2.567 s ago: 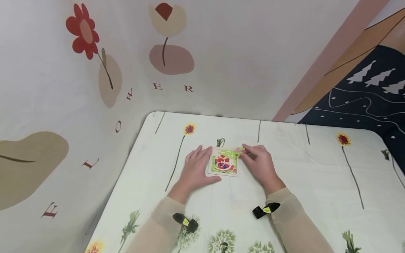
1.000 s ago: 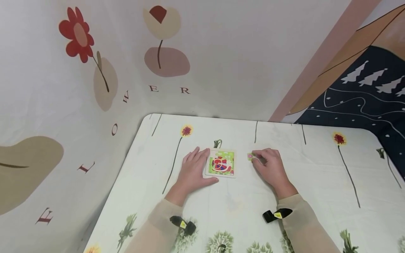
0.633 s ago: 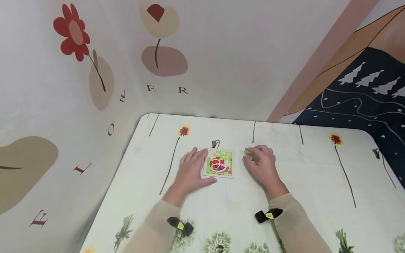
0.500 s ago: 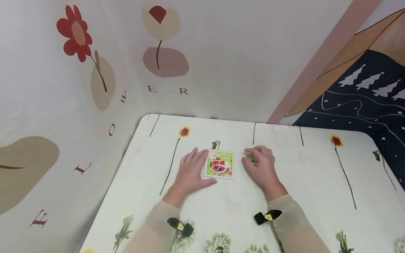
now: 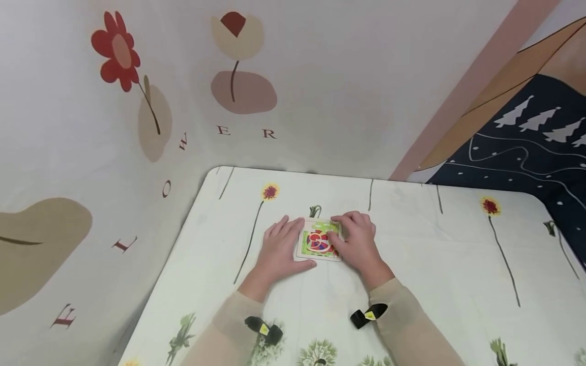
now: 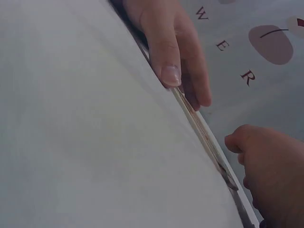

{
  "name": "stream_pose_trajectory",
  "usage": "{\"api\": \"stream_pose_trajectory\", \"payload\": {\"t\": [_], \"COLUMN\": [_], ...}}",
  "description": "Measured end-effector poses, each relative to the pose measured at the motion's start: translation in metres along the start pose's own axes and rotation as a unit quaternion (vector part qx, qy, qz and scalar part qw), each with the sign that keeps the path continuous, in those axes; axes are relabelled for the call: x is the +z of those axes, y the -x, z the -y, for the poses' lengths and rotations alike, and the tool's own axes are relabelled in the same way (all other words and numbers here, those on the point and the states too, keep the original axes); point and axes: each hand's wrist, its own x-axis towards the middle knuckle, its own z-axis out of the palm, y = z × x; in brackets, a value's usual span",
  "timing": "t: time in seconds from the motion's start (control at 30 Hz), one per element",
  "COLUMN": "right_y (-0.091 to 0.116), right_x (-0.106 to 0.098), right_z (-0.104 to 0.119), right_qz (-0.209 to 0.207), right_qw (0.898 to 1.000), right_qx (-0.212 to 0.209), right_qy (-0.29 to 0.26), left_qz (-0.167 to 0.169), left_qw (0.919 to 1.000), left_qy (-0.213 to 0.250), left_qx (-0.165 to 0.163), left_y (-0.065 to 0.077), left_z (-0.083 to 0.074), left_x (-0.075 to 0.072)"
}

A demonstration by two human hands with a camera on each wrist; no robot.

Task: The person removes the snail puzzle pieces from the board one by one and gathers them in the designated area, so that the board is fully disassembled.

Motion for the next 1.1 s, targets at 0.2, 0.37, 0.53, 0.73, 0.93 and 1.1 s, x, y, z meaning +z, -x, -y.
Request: {"api": "stream_pose_trajectory", "payload": {"t": [0.2,0.37,0.53,0.73,0.93,1.1], "right_y": [-0.005,-0.009,-0.009,-0.010,-0.011,-0.012], "right_x": [0.010,0.013,0.012,0.011,0.012,0.012], "right_z": [0.009,0.013,0.018,0.025,0.028,0.030], "right_qz": [0.010,0.019,0.039,0.039,0.038,0.059], "right_qw": [0.999,0.998,0.996,0.993,0.991,0.990], "right_qx": [0.003,0.017,0.033,0.045,0.051,0.067], "right_qy": [0.033,0.060,0.070,0.097,0.118,0.111], "left_qz": [0.004,0.002,0.002,0.004,0.003,0.004], "left_qw": [1.0000,1.0000,0.9999,0.9999,1.0000,0.9999], "left_qy": [-0.008,-0.009,-0.014,-0.012,-0.008,-0.009], "left_qx": [0.000,0.002,0.002,0.000,0.001,-0.003], "left_y": [0.000,0.000,0.000,-0.001,-0.003,-0.001], "left_z": [0.000,-0.001,0.000,0.001,0.002,0.002], "left_x": [0.000,0.001,0.000,0.000,0.002,0.002]}}
